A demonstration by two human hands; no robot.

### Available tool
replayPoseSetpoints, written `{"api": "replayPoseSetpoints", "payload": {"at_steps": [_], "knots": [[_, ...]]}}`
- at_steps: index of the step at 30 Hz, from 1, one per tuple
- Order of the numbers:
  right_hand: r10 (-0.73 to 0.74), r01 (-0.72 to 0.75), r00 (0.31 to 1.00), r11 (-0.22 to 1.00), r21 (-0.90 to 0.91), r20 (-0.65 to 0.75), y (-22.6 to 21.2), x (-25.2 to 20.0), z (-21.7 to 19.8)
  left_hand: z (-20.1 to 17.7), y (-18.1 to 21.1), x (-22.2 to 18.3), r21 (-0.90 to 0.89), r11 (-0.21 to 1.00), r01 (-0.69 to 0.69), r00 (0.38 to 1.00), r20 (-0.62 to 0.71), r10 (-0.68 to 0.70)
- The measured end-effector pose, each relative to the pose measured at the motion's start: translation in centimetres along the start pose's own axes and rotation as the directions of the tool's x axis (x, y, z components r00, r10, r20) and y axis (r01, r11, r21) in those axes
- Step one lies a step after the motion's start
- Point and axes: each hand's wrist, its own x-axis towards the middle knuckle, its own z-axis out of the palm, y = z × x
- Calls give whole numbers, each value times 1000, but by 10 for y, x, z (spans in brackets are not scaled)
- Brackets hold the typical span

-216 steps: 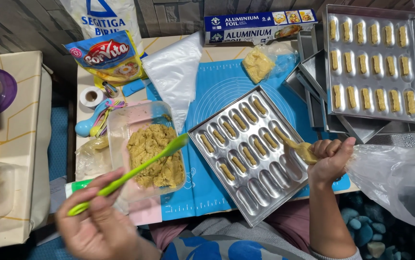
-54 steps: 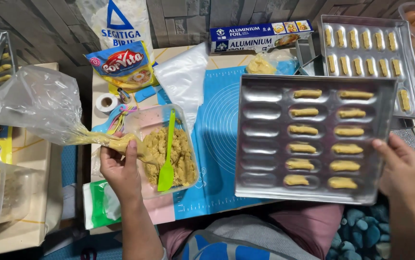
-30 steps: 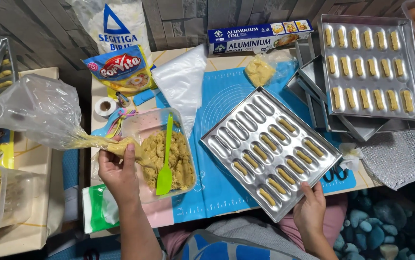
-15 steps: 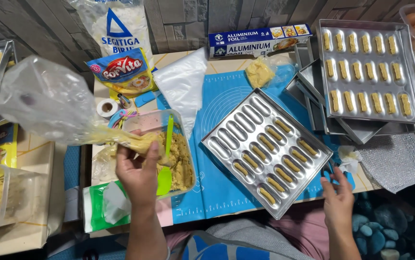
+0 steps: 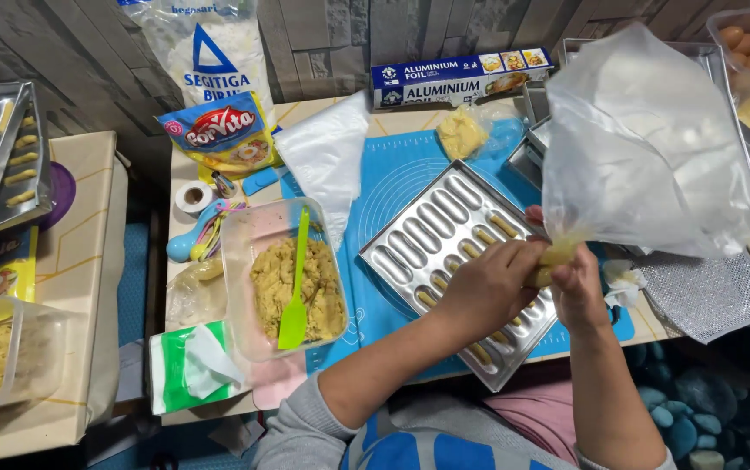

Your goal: Piping dough from a plastic bag into a metal mold tray to prepare cookies or pastries.

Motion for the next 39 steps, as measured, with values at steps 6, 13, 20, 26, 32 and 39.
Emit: {"api": "replayPoseSetpoints", "payload": {"at_steps": [6, 13, 20, 26, 32, 39], "knots": [[-62, 70, 995, 992, -100, 82, -18, 7, 26, 3, -6, -3, 30, 999, 45, 996, 79, -48], [-110, 130, 981, 984, 120, -161, -8, 11, 22, -98, -43, -7, 31, 968, 250, 968, -32, -249], [53, -2, 962, 982, 187, -269, -19, 9, 13, -151, -180, -65, 614, 457, 643, 686, -197, -701], [61, -4, 967, 975, 221, -249, -18, 5, 12, -155, -181, -48, 632, 297, 716, 443, -83, -893], [68, -5, 957, 976, 220, -281, -18, 2, 3, -203, -128, -34, 409, 463, 787, 574, -208, -792], [38, 23, 957, 978, 207, -287, -18, 1, -3, -263, -86, -33, 128, 786, 605, 720, -511, -470]]}}
